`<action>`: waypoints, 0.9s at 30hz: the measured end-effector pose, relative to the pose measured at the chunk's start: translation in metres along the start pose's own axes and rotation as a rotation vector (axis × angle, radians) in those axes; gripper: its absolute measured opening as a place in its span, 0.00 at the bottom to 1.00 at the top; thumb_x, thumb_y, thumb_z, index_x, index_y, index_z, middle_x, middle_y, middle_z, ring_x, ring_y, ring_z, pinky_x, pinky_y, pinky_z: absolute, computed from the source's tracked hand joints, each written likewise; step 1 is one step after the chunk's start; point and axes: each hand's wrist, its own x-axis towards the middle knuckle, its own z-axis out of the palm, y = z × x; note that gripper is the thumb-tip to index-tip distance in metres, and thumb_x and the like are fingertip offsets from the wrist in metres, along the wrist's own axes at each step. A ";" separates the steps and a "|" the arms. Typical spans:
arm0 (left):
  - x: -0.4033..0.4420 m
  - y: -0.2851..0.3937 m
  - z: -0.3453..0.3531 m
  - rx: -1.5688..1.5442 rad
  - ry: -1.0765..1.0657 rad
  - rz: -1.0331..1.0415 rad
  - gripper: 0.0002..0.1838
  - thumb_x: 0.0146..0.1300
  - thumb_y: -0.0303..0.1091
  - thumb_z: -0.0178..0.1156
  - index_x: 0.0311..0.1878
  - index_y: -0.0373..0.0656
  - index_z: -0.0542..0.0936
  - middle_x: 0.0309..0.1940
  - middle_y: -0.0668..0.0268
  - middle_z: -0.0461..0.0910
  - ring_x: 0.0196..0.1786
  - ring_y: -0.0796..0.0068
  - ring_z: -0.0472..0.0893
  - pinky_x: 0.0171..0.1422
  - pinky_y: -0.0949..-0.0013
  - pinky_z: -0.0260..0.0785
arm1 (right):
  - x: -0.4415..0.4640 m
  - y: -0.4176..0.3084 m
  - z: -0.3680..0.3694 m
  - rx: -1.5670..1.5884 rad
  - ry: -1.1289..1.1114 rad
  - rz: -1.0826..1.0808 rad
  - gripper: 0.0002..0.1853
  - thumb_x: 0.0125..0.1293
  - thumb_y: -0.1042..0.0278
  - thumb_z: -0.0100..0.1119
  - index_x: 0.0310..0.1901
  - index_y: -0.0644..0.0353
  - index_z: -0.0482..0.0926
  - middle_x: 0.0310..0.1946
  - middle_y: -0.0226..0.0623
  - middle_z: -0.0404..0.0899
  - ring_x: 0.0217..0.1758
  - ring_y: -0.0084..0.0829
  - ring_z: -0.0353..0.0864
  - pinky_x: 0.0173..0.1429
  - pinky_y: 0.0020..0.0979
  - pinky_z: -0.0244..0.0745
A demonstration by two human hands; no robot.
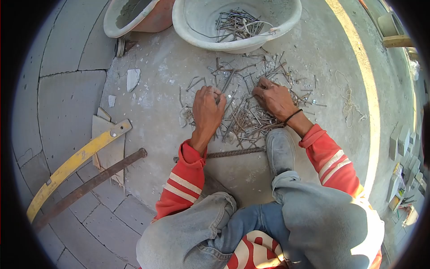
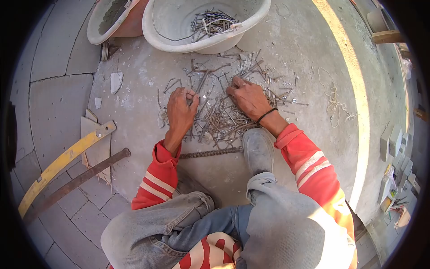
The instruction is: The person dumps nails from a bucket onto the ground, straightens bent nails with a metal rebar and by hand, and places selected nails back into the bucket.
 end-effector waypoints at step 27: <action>0.032 0.021 0.034 0.232 -0.098 0.564 0.18 0.62 0.29 0.65 0.56 0.43 0.85 0.51 0.59 0.75 0.59 0.55 0.73 0.60 0.49 0.65 | 0.002 0.025 -0.021 -0.016 -0.040 0.008 0.11 0.68 0.68 0.59 0.49 0.58 0.84 0.45 0.44 0.82 0.48 0.52 0.86 0.47 0.50 0.82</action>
